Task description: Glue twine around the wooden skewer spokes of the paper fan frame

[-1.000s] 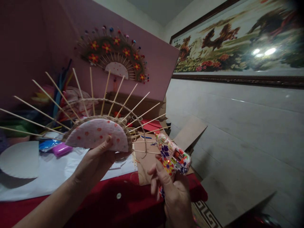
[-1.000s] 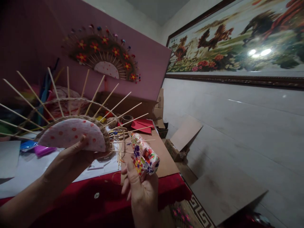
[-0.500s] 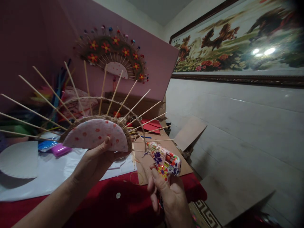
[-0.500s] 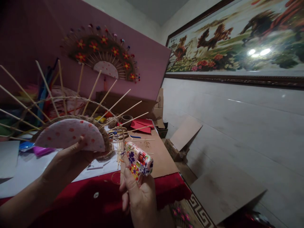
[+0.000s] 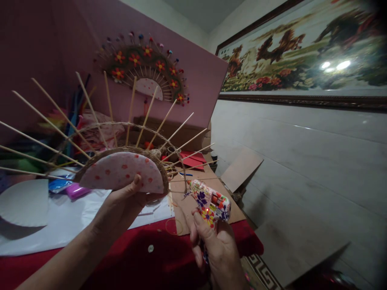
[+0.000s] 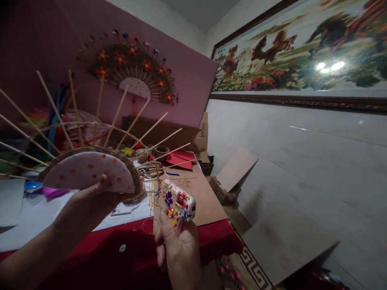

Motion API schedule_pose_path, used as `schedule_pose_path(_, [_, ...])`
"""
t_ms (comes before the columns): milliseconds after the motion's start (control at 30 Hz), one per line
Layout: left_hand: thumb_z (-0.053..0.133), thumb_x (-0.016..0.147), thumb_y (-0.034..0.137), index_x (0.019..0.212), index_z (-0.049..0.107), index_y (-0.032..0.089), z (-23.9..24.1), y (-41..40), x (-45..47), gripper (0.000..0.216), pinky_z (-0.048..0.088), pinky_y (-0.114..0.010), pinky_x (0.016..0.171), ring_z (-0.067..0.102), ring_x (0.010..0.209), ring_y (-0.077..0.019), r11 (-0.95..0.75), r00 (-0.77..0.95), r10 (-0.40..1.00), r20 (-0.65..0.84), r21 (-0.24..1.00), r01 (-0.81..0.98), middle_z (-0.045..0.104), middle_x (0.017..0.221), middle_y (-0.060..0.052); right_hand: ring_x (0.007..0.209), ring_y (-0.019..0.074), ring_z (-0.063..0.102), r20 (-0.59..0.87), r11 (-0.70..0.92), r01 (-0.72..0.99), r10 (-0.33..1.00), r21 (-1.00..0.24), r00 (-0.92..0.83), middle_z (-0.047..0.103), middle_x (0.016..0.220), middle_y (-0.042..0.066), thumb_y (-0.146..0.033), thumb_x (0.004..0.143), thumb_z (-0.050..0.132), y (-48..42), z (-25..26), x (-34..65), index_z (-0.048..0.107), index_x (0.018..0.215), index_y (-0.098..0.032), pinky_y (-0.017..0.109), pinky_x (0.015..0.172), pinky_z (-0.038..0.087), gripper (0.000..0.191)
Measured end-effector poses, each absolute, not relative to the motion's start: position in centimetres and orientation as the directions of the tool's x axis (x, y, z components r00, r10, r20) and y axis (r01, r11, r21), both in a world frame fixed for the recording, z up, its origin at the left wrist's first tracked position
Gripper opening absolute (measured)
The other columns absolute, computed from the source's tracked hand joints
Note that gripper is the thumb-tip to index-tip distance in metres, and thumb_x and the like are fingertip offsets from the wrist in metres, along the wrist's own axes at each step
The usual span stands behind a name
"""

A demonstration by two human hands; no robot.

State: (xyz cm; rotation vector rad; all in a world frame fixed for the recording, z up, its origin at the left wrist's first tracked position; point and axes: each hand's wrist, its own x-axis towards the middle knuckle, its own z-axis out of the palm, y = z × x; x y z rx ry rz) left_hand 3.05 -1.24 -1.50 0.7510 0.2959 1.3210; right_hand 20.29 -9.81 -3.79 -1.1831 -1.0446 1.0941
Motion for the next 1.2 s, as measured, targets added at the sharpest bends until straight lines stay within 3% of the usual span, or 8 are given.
schedule_pose_path(233, [0.064,0.080,0.023,0.110,0.066,0.020,-1.7,-1.1,2.9,0.030,0.056,-0.043,0.077,0.064,0.092,-0.0256,0.034,0.227,0.949,0.220,0.644,-0.765,0.072,0.099,-0.009,0.026,0.0037,0.030,0.047,0.063,-0.116,0.990,-0.991,0.137,0.034,0.031,-0.008,-0.057,0.080,0.055,-9.7,-4.2,20.6,0.049,0.056,-0.017,0.015,0.029,0.020,0.047])
schedule_pose_path(867, [0.066,0.078,0.024,0.109,0.066,0.018,-1.4,-1.2,3.0,0.032,0.057,-0.042,0.076,0.066,0.089,-0.0267,0.028,0.238,0.941,0.241,0.644,-0.764,0.073,0.097,-0.010,0.028,0.0018,0.032,0.021,0.056,-0.145,0.972,-0.988,0.233,0.041,0.042,-0.007,-0.057,0.072,0.063,-10.4,-2.8,19.8,0.048,0.056,-0.017,0.014,0.029,0.020,0.046])
schedule_pose_path(1200, [0.064,0.080,0.025,0.112,0.064,0.020,-1.7,-1.1,3.0,0.032,0.056,-0.042,0.078,0.065,0.093,-0.0267,0.046,0.255,0.934,0.251,0.623,-0.781,0.073,0.099,-0.009,0.027,0.0016,0.031,0.013,0.041,-0.127,0.976,-0.991,0.218,0.038,0.040,-0.008,-0.057,0.075,0.061,-10.2,-3.1,20.0,0.047,0.054,-0.017,0.014,0.030,0.019,0.047])
